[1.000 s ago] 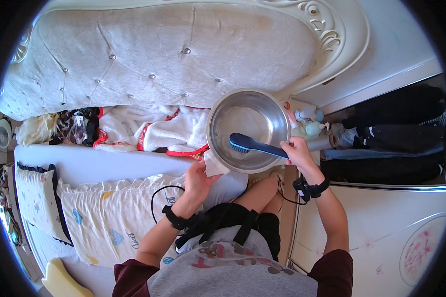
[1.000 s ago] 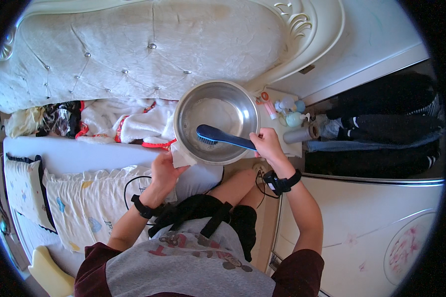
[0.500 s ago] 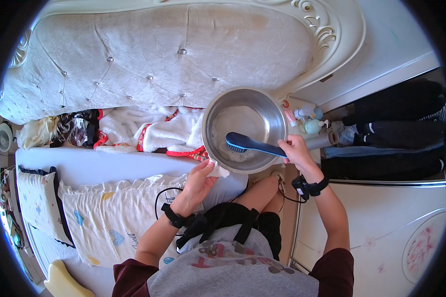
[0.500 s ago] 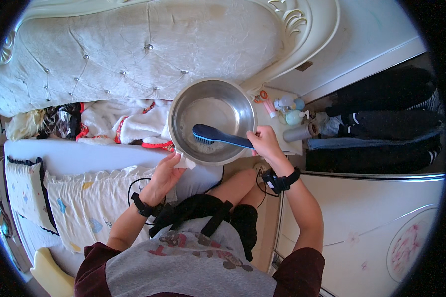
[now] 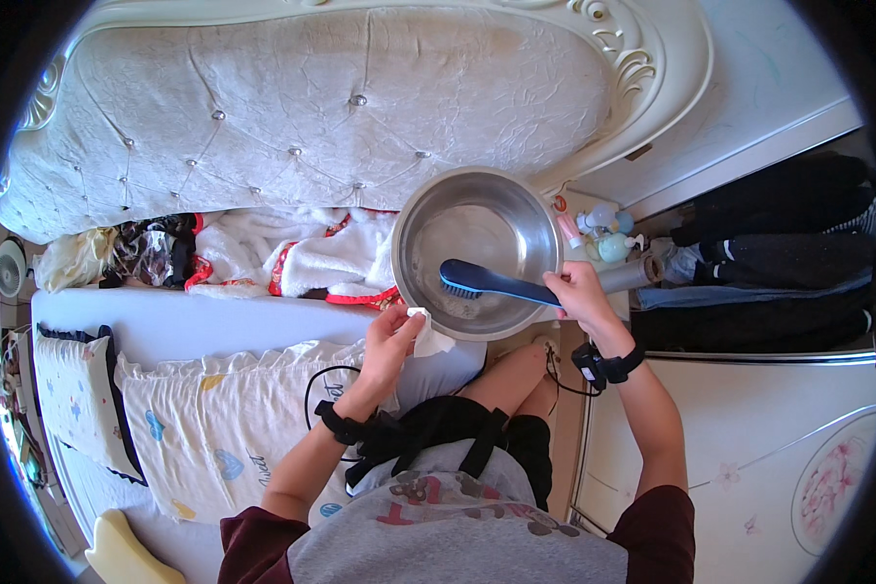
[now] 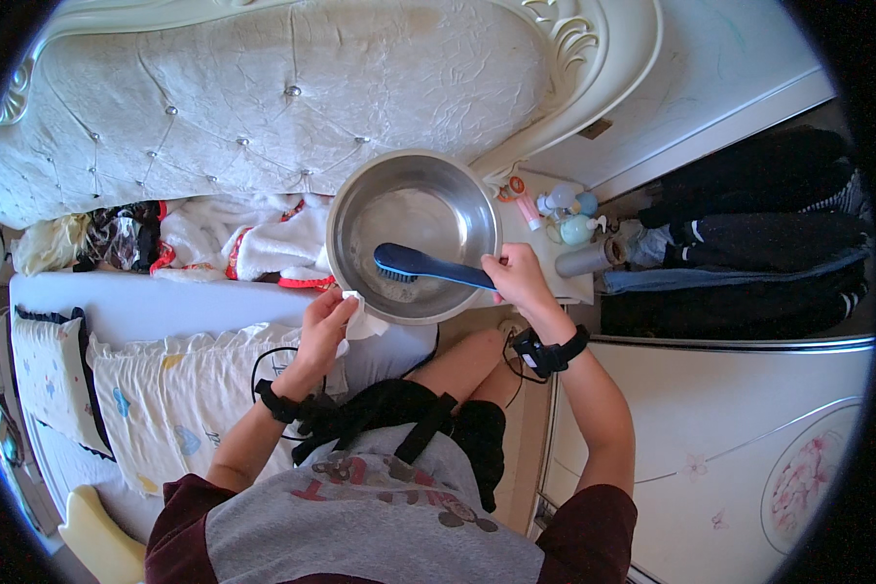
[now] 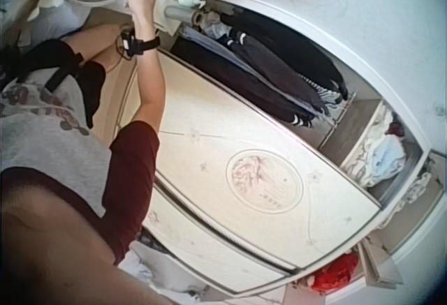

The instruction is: The person picks up clothing items from a bed and places them on the headboard, then retrieves a bowl of water and a brush to scrub the surface of the headboard.

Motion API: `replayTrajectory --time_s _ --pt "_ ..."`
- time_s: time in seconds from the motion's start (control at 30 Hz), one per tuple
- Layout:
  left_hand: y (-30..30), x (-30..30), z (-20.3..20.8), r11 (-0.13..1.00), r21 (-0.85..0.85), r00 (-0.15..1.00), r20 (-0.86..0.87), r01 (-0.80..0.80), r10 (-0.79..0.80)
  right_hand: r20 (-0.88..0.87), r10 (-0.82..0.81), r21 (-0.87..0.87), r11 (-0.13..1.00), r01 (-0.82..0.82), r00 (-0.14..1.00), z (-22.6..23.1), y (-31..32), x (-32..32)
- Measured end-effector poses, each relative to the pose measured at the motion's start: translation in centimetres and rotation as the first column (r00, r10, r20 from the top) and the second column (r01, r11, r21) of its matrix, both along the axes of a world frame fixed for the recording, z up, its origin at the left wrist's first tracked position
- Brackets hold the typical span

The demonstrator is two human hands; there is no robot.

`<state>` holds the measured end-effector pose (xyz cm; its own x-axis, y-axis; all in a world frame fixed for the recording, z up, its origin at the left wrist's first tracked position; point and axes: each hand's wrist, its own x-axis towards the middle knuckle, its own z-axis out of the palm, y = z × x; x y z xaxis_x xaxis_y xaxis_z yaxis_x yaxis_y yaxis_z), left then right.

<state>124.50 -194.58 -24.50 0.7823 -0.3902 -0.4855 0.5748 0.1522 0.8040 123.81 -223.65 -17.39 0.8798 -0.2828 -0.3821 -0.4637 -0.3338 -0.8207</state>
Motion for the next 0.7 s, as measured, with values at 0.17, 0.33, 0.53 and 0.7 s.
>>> replayTrajectory --time_s 0.17,0.33,0.53,0.7 --pt "-0.5 0.1 0.5 1.000 -0.016 0.999 -0.024 0.021 -0.021 0.006 0.012 -0.049 0.999 -0.011 1.000 -0.4 0.8 0.2" --pt "-0.6 -0.1 -0.3 0.999 -0.027 0.999 -0.022 0.045 -0.046 0.015 0.033 -0.051 0.998 -0.032 0.999 -1.2 1.3 0.5" --pt "-0.8 -0.8 -1.4 0.997 -0.063 0.999 0.019 0.035 -0.034 0.008 0.053 -0.044 0.998 -0.052 0.999 -1.9 1.6 1.0" --pt "-0.3 -0.3 -2.1 0.984 0.124 0.988 0.072 0.128 -0.138 0.021 0.079 -0.006 0.997 -0.079 0.997 -2.3 1.8 1.5"
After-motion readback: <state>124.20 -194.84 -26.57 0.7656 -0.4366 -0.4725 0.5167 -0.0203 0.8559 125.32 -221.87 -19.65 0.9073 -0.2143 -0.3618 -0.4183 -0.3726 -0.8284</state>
